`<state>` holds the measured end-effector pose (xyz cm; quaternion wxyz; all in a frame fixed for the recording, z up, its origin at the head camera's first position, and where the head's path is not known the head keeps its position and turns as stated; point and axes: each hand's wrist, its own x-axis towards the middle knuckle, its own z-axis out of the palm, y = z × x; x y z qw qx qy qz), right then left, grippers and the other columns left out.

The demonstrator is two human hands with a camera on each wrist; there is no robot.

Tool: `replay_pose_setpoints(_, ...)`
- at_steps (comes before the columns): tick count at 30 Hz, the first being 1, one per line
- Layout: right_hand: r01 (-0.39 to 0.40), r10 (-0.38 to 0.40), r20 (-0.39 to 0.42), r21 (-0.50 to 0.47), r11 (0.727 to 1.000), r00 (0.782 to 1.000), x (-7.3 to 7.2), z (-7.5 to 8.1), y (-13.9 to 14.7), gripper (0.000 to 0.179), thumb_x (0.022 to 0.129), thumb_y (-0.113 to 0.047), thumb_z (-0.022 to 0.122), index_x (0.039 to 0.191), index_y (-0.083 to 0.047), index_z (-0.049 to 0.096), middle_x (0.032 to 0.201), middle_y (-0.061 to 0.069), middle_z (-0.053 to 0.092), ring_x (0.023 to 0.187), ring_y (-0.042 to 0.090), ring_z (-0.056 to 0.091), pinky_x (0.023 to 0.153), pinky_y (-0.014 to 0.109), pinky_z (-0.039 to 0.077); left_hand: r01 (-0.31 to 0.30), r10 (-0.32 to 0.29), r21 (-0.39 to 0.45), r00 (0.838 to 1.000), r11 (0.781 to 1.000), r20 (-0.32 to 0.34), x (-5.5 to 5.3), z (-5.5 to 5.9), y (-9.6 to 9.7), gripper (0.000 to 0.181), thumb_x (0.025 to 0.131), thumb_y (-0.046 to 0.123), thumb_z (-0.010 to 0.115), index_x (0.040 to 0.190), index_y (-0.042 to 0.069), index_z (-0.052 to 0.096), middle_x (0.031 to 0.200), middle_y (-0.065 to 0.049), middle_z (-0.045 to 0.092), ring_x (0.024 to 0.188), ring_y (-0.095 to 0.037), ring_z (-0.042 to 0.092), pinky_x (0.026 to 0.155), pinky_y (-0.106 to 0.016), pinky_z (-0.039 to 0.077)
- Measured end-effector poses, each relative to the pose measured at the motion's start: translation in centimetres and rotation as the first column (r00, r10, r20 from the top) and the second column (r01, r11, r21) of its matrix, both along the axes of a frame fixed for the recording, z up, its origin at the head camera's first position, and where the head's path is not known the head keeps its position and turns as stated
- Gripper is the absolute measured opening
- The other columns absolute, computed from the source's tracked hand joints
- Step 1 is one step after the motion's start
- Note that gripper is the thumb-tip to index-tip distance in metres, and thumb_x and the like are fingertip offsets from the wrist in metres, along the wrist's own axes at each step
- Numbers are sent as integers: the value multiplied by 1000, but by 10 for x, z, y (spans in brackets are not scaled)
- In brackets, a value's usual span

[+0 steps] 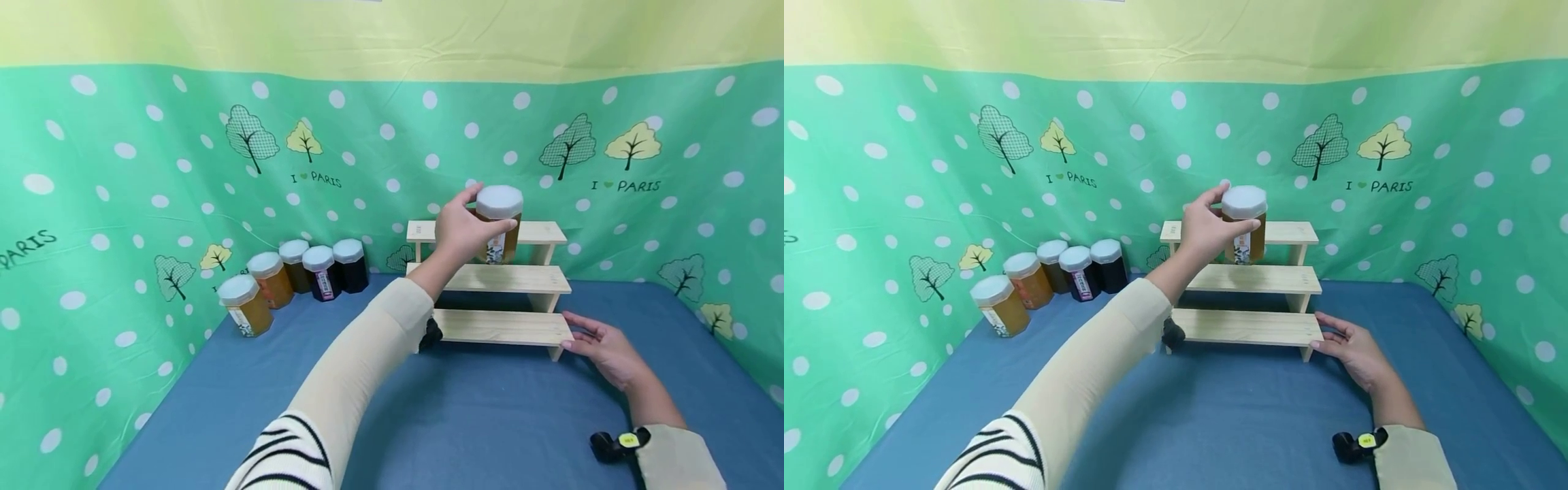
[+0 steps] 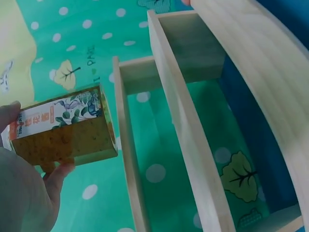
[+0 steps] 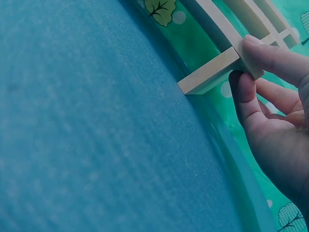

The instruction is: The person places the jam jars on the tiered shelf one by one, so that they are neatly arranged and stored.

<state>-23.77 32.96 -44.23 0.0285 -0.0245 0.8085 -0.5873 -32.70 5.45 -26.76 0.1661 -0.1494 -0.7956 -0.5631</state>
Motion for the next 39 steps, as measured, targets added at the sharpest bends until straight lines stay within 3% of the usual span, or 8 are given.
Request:
replay_pose_setpoints(9, -9, 9, 8, 1, 1000, 1000, -2, 2, 0, 80, 90, -18, 72, 149, 8, 26, 144, 31, 35, 97, -2, 57, 82, 16, 49, -114, 113, -49, 994, 992, -8, -12, 7, 7, 83, 68, 39, 89, 141, 25, 52, 124, 6, 64, 99, -8, 64, 78, -27, 52)
replay_pose_setpoints(14, -11, 11, 10, -1, 1000, 1000, -2, 1, 0, 79, 90, -18, 72, 149, 8, 26, 144, 33, 35, 97, -3, 58, 81, 16, 49, -151, 149, -91, 989, 984, -24, -20, 5, 10, 84, 69, 42, 88, 143, 26, 51, 127, 5, 62, 104, -9, 63, 81, -28, 50)
replay_pose_setpoints(17, -18, 18, 4, -5, 1000, 1000, -2, 1, 0, 79, 90, -17, 72, 149, 9, 26, 143, 34, 36, 97, -3, 59, 81, 16, 50, -152, 150, -68, 988, 986, -38, -23, 3, 11, 84, 71, 41, 87, 143, 24, 50, 130, 5, 61, 106, -10, 62, 83, -28, 50)
replay_pose_setpoints(24, -22, 22, -3, -16, 1000, 1000, -1, 0, 1, 78, 91, -16, 72, 149, 10, 26, 142, 35, 37, 97, -3, 60, 81, 17, 50, -90, 94, 105, 995, 990, -28, -27, -19, 10, 68, 72, 27, 88, 131, 16, 55, 127, 2, 60, 113, -15, 59, 84, -25, 53)
replay_pose_setpoints(29, -20, 20, -3, -16, 1000, 1000, -1, -1, 1, 79, 90, -16, 72, 149, 9, 26, 142, 35, 37, 97, -3, 59, 82, 17, 50, -79, 82, 72, 996, 994, -30, -27, -41, 6, 63, 75, 20, 87, 130, 16, 57, 124, 2, 62, 110, -16, 61, 81, -23, 53)
replay_pose_setpoints(32, -22, 22, -3, -17, 1000, 1000, -2, -1, 0, 79, 90, -16, 72, 149, 9, 26, 143, 36, 36, 97, -3, 59, 82, 16, 50, -85, 89, 55, 994, 995, -69, -26, -49, 6, 62, 75, 16, 87, 130, 16, 59, 123, 2, 63, 106, -15, 63, 82, -22, 53)
replay_pose_setpoints(36, -17, 17, -1, -14, 1000, 1000, -1, -1, 1, 79, 91, -16, 71, 149, 9, 25, 144, 35, 35, 97, -4, 58, 82, 15, 49, -98, 102, 34, 988, 995, -118, -23, -51, 11, 62, 76, 11, 85, 132, 12, 59, 122, -1, 62, 104, -16, 63, 82, -21, 53)
replay_pose_setpoints(39, -13, 13, -2, -14, 1000, 1000, -1, 0, 1, 79, 91, -16, 71, 149, 9, 25, 143, 34, 36, 97, -4, 58, 81, 15, 49, -113, 112, 1, 988, 994, -110, -22, -48, 18, 62, 78, 9, 83, 134, 12, 58, 120, -3, 60, 105, -17, 62, 83, -20, 52)
